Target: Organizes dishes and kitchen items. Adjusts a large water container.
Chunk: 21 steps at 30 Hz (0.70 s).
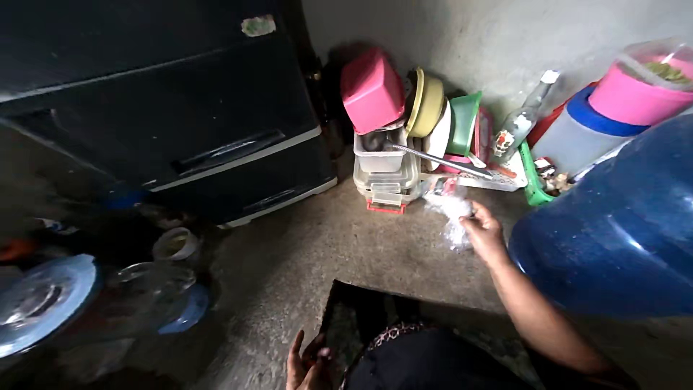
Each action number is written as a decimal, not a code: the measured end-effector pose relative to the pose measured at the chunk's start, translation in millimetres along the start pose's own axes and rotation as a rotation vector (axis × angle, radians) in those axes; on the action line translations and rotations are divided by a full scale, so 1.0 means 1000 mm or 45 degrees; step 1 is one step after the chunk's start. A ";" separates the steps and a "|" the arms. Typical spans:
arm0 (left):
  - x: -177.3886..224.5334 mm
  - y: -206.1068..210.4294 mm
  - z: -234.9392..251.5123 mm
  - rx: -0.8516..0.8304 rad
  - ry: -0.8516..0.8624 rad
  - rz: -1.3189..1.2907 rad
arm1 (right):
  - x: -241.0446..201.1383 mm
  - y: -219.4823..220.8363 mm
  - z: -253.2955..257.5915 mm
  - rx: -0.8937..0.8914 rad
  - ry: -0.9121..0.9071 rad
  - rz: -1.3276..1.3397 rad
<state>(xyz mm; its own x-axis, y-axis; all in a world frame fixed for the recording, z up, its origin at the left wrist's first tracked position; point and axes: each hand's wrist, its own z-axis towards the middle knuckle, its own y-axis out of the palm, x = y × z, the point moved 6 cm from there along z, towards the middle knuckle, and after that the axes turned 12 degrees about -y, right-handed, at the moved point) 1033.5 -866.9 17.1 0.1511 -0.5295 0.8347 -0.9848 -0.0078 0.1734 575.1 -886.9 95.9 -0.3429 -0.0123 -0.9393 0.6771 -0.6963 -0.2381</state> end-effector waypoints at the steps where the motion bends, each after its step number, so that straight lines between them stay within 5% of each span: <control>1: -0.002 -0.004 -0.004 0.029 -0.010 -0.051 | 0.001 0.000 0.012 0.027 -0.013 -0.028; 11: -0.015 -0.025 -0.028 0.229 -0.015 -0.117 | 0.002 0.075 0.126 -0.025 -0.189 -0.185; 21: -0.045 -0.035 -0.040 0.332 -0.055 -0.410 | -0.008 0.082 0.135 -0.175 -0.179 -0.556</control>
<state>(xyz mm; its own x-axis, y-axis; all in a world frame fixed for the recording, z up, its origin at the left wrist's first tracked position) 1064.6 -808.9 -5.3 0.4566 -0.5001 0.7358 -0.8774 -0.3903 0.2791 545.8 -1040.6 117.2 -0.6926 0.1567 -0.7041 0.5269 -0.5567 -0.6422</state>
